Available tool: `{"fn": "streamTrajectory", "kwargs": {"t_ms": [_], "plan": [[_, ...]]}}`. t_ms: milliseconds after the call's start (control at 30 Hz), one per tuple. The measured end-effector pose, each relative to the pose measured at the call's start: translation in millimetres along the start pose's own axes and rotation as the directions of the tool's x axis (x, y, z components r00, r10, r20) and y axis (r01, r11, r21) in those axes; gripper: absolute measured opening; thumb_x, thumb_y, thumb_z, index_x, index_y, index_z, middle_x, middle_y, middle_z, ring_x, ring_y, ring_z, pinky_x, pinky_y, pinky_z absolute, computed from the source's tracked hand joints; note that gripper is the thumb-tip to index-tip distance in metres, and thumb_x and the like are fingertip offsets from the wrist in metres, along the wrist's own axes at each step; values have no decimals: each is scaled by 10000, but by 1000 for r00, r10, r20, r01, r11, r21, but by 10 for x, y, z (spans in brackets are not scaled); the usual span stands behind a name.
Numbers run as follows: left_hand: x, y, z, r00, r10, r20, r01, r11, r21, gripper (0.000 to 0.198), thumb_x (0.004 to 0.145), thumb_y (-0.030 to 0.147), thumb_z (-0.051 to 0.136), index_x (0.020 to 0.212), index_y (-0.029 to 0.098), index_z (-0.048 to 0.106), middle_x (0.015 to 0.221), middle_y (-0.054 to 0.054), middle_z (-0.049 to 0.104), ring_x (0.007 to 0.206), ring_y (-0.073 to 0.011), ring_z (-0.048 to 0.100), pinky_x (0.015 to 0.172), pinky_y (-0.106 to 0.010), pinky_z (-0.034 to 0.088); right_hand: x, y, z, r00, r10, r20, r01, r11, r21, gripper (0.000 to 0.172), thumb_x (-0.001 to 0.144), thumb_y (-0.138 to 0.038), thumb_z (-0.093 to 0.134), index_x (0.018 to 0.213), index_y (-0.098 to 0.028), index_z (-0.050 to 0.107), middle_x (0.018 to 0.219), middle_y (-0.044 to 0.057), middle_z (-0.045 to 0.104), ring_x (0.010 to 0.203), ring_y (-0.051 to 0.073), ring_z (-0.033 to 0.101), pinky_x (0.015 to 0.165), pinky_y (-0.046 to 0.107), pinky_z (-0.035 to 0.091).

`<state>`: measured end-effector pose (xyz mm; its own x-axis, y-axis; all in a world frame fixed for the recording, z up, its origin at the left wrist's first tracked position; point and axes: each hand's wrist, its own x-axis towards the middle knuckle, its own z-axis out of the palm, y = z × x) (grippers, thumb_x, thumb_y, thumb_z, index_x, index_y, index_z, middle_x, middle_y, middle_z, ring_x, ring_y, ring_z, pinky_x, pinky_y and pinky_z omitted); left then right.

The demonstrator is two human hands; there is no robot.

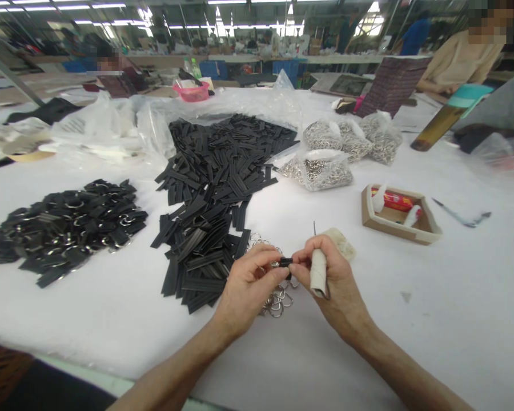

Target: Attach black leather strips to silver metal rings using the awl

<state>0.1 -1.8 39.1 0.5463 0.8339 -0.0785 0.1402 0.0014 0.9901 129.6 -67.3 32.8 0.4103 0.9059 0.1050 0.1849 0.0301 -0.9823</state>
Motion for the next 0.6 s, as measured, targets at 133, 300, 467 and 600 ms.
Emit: {"fn": "streamTrajectory", "kwargs": {"t_ms": [133,300,467,600], "plan": [[4,-16,-7,966,-187,181,213,967,-137,232,702,214,647,929,172,677,611,15,589,453,-66,446,437,-173,353,7,27,-16,999,25,38,-25,1000,1,174,736,-175,575,805,-216,421,771,-18,561,666,129,528,582,255,430],[10,-2,24,938,-276,208,314,932,-181,248,702,204,618,941,151,657,475,30,557,340,-84,471,313,-161,297,8,44,-16,998,17,53,-15,999,-48,169,722,-157,573,794,-212,431,757,-14,568,635,126,528,564,254,437],[30,44,65,911,-341,233,401,864,-305,241,661,195,664,883,102,658,702,-66,667,603,-165,635,527,-243,510,3,23,-2,998,59,26,-59,998,-13,155,735,-184,574,788,-211,431,760,-16,558,623,116,523,535,237,439],[21,35,81,920,-317,231,378,873,-308,184,710,192,625,856,89,669,732,-79,673,666,-169,637,621,-267,529,-1,9,4,997,69,17,-69,997,-24,166,736,-190,580,795,-212,427,747,-25,555,603,109,510,533,234,435]]}}
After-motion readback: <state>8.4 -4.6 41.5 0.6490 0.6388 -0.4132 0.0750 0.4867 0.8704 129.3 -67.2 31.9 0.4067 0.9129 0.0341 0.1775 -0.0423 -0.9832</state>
